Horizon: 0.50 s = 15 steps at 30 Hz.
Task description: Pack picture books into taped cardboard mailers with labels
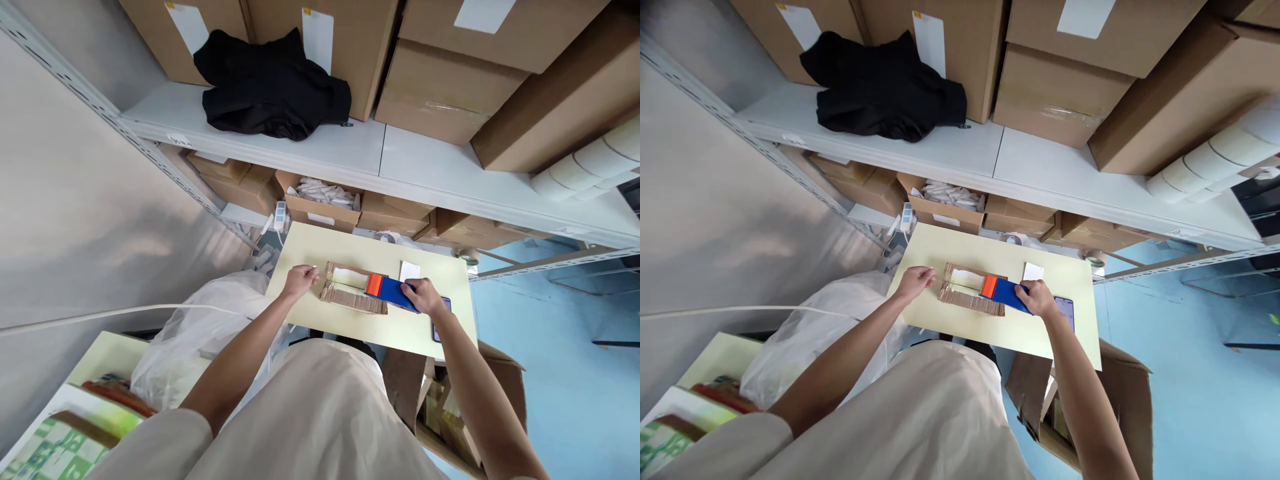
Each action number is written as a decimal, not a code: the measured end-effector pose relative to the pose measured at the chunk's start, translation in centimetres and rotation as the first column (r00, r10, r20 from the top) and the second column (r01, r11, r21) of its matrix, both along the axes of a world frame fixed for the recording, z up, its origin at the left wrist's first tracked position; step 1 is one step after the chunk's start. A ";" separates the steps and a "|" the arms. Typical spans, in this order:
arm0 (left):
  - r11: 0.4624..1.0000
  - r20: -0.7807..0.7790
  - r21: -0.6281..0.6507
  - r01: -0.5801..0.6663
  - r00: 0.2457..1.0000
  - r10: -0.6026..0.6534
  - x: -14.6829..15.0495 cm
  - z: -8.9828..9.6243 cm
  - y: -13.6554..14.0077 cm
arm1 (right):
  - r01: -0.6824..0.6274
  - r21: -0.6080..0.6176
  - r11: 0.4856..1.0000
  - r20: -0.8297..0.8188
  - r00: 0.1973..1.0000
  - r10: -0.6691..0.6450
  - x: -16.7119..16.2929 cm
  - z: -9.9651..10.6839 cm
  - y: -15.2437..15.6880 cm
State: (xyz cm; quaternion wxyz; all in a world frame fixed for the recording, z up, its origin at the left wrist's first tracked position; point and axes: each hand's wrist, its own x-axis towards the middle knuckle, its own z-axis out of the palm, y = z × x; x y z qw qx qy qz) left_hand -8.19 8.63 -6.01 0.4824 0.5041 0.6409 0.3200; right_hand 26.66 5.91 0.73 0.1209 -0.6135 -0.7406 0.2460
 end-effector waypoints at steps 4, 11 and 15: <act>0.999 -0.085 -0.020 -0.026 0.996 0.024 -1.6 -2.1 -0.1 | 0.031 -0.008 0.999 0.098 0.995 -0.030 0.8 -1.0 -0.3; 1.000 -0.166 0.031 -0.002 0.986 0.007 1.6 -5.2 -0.9 | 0.057 -0.032 0.998 0.095 0.994 -0.054 0.5 -3.1 -1.1; 0.995 -0.178 0.094 -0.027 0.983 0.043 2.7 -6.7 -2.0 | 0.032 -0.016 0.999 0.106 0.994 -0.030 0.5 -3.4 -1.1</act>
